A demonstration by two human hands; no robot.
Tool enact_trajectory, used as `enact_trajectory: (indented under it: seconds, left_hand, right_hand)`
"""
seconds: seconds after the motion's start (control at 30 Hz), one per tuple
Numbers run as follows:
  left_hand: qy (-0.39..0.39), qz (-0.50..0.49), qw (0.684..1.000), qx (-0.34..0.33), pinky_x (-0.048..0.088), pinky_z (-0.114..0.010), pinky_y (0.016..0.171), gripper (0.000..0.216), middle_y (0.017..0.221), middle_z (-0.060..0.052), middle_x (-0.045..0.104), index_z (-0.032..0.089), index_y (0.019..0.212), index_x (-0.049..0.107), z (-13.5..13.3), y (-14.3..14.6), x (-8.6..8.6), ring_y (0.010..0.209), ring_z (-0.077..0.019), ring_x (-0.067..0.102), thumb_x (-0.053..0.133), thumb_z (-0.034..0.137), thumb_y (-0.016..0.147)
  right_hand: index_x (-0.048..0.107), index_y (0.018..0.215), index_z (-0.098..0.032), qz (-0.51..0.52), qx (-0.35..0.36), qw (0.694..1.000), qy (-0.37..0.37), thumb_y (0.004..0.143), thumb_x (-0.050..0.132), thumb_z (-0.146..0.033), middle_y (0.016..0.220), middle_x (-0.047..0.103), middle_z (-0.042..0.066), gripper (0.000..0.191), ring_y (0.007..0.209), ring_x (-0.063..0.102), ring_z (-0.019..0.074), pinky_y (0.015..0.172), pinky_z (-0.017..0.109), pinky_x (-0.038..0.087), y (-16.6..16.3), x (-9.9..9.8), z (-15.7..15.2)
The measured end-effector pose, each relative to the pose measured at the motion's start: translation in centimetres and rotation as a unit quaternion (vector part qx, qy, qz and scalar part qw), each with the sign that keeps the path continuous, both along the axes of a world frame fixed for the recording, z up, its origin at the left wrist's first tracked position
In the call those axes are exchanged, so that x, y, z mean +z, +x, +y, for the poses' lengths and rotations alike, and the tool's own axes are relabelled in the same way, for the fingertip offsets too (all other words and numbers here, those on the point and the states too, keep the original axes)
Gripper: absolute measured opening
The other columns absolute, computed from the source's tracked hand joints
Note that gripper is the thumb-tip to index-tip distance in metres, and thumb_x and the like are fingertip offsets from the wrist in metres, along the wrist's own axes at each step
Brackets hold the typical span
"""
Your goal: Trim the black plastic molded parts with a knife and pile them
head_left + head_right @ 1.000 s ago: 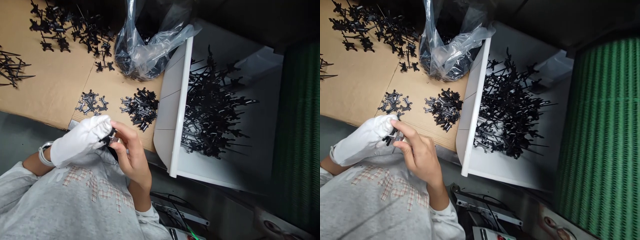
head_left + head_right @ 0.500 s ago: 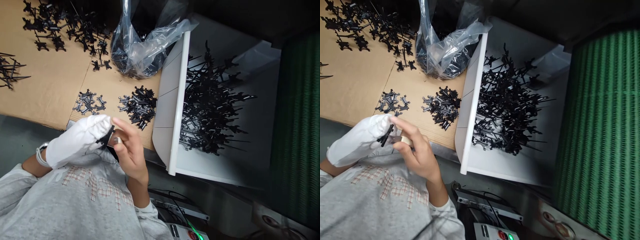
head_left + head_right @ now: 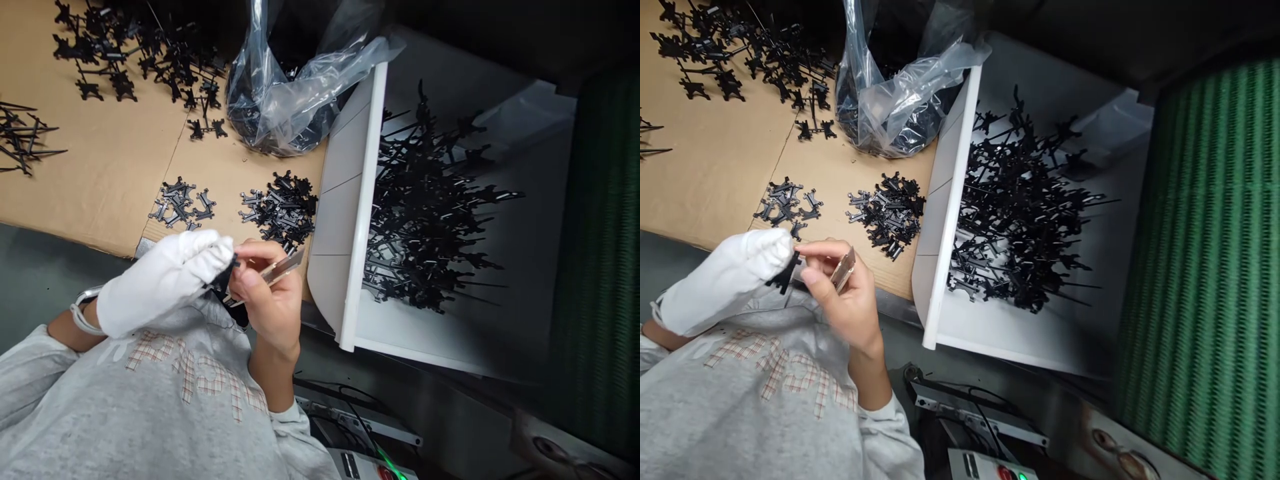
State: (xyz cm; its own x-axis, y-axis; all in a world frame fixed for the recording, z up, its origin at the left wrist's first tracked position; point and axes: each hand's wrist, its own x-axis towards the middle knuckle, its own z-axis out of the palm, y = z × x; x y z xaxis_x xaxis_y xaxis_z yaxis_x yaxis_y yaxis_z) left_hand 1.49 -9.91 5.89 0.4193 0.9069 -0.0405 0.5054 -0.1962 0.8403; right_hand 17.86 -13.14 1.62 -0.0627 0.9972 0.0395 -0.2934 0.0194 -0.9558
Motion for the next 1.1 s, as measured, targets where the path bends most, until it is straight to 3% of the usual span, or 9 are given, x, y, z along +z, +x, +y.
enact_trajectory:
  seconds: [0.13, 0.27, 0.37, 0.5, 0.7, 0.8, 0.9, 0.97, 1.1]
  left_hand:
    - [-0.076, -0.064, 0.995, -0.013, 0.055, -0.027, 0.059, 0.034, 0.07, -0.002, 0.063, 0.022, 0.072, 0.054, 0.6, 1.8, 0.2, 0.062, -0.0158, 0.061, 0.043, 0.041, 0.096]
    - [-0.02, 0.021, 1.0, 0.002, 0.055, -0.028, 0.066, 0.038, 0.069, -0.003, 0.066, 0.02, 0.078, 0.061, 1.4, 0.2, -2.2, 0.062, -0.0163, 0.063, 0.035, 0.038, 0.1]
    - [0.08, 0.191, 0.976, 0.072, 0.055, -0.037, 0.087, 0.038, 0.098, -0.012, 0.075, 0.017, 0.103, 0.071, 1.9, -2.4, -4.9, 0.093, -0.0264, 0.071, 0.042, 0.042, 0.1]
    - [0.11, 0.341, 0.931, 0.07, 0.053, -0.043, 0.096, 0.047, 0.116, -0.018, 0.072, 0.014, 0.125, 0.069, 2.1, -3.6, -6.7, 0.11, -0.0337, 0.068, 0.055, 0.05, 0.098]
    - [0.053, 0.412, 0.909, 0.026, 0.054, -0.043, 0.091, 0.036, 0.108, -0.016, 0.072, 0.015, 0.116, 0.073, 2.6, -1.8, -6.4, 0.106, -0.034, 0.068, 0.057, 0.043, 0.099]
    - [0.04, 0.391, 0.92, 0.005, 0.053, -0.043, 0.097, 0.03, 0.113, -0.015, 0.071, 0.014, 0.115, 0.073, 2.9, -1.6, -6.4, 0.111, -0.0334, 0.067, 0.058, 0.036, 0.099]
    - [0.015, 0.342, 0.939, 0.039, 0.053, -0.042, 0.099, 0.041, 0.119, -0.014, 0.073, 0.014, 0.135, 0.063, 2.8, -1.6, -6.3, 0.113, -0.0318, 0.069, 0.063, 0.032, 0.097]
    - [-0.02, 0.302, 0.95, 0.081, 0.054, -0.04, 0.097, 0.061, 0.117, -0.011, 0.075, 0.015, 0.151, 0.046, 2.5, -1.5, -6.3, 0.109, -0.0291, 0.072, 0.066, 0.027, 0.095]
    - [-0.064, 0.236, 0.962, 0.124, 0.055, -0.036, 0.093, 0.079, 0.113, -0.009, 0.077, 0.014, 0.16, 0.029, 1.8, -1.2, -6.7, 0.101, -0.0242, 0.074, 0.067, 0.017, 0.091]
  right_hand:
    - [0.061, 0.098, -0.027, 0.001, 0.024, 0.999, -0.039, 0.086, 0.071, -0.057, 0.072, 0.055, -0.005, 0.034, 0.051, 0.048, 0.01, 0.046, 0.024, 0.043, -0.1, -0.1, 0.2]
    - [0.057, 0.094, -0.025, -0.101, -0.033, 0.991, -0.083, 0.088, 0.067, -0.047, 0.073, 0.055, -0.004, 0.025, 0.055, 0.05, 0.0108, 0.048, 0.024, 0.042, 2.1, -0.7, 1.7]
    - [0.056, 0.09, -0.023, -0.291, -0.174, 0.934, -0.111, 0.088, 0.059, -0.03, 0.074, 0.057, -0.002, 0.008, 0.064, 0.054, 0.0146, 0.063, 0.03, 0.047, 4.5, -1.4, 3.7]
    - [0.054, 0.083, -0.023, -0.484, -0.248, 0.829, -0.132, 0.085, 0.052, -0.017, 0.077, 0.062, 0.003, 0.006, 0.074, 0.059, 0.0226, 0.077, 0.039, 0.047, 6.4, -2.7, 6.3]
    - [0.06, 0.1, -0.018, -0.51, -0.267, 0.808, -0.129, 0.086, 0.054, -0.019, 0.092, 0.07, 0.014, 0.015, 0.089, 0.064, 0.0306, 0.087, 0.047, 0.048, 6.1, -2.8, 6.3]
    - [0.062, 0.109, -0.017, -0.491, -0.225, 0.836, -0.099, 0.094, 0.053, -0.028, 0.1, 0.072, 0.014, 0.021, 0.093, 0.066, 0.0296, 0.088, 0.045, 0.05, 4.4, -1.8, 4.9]
    - [0.065, 0.113, -0.017, -0.448, -0.064, 0.889, -0.071, 0.096, 0.05, -0.024, 0.103, 0.073, 0.011, 0.023, 0.091, 0.068, 0.0243, 0.086, 0.037, 0.052, 1.3, -1.3, 4.1]
    - [0.068, 0.111, -0.017, -0.48, 0.049, 0.875, -0.047, 0.095, 0.052, -0.016, 0.105, 0.071, 0.01, 0.022, 0.097, 0.066, 0.0237, 0.091, 0.035, 0.051, -0.8, -1.6, 4.1]
    - [0.069, 0.107, -0.016, -0.499, 0.071, 0.862, -0.051, 0.091, 0.055, -0.009, 0.105, 0.066, 0.012, 0.022, 0.099, 0.064, 0.0263, 0.091, 0.037, 0.05, -3.1, -2.5, 4.5]
